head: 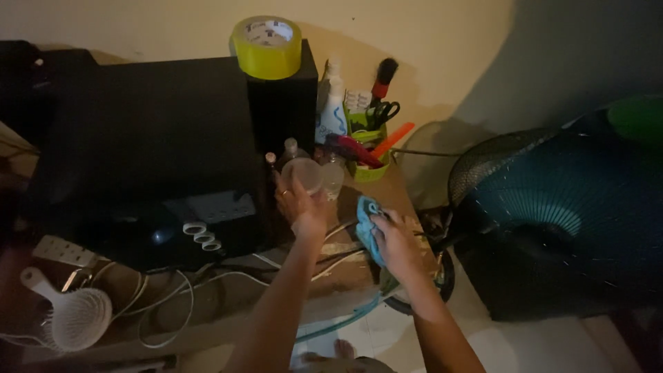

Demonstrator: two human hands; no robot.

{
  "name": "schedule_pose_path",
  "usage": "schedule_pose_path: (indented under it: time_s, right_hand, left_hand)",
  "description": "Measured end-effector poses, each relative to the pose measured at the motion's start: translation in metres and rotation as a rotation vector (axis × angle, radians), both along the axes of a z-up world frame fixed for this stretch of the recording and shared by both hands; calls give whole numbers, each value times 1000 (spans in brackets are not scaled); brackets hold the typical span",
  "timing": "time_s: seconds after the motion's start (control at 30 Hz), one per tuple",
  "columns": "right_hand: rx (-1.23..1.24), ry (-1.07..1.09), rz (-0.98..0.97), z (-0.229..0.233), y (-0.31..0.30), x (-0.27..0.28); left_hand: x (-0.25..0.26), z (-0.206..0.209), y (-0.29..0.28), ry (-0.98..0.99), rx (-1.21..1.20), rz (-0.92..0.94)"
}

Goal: Cleaning and wiping down various household objects on a shelf using a cloth.

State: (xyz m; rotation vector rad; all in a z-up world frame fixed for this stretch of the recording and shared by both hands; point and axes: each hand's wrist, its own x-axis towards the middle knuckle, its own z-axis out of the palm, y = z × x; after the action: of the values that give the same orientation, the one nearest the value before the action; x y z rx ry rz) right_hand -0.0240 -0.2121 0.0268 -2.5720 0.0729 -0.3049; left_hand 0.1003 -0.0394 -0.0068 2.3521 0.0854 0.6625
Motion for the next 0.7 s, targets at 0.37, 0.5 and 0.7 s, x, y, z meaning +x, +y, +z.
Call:
schedule_pose_path:
  time_s: [0.37,0.5,0.7]
  right_hand:
    - [298,-377,39,50,-8,-2]
    - [42,-385,210,52,30,12]
    - [-121,-260,279,44,67,15]
  left_hand:
    - [-98,29,-2,-185,-182,-361]
    - [-126,19,2,-179,-244,-457]
    - [-115,8,17,144,-411,-422]
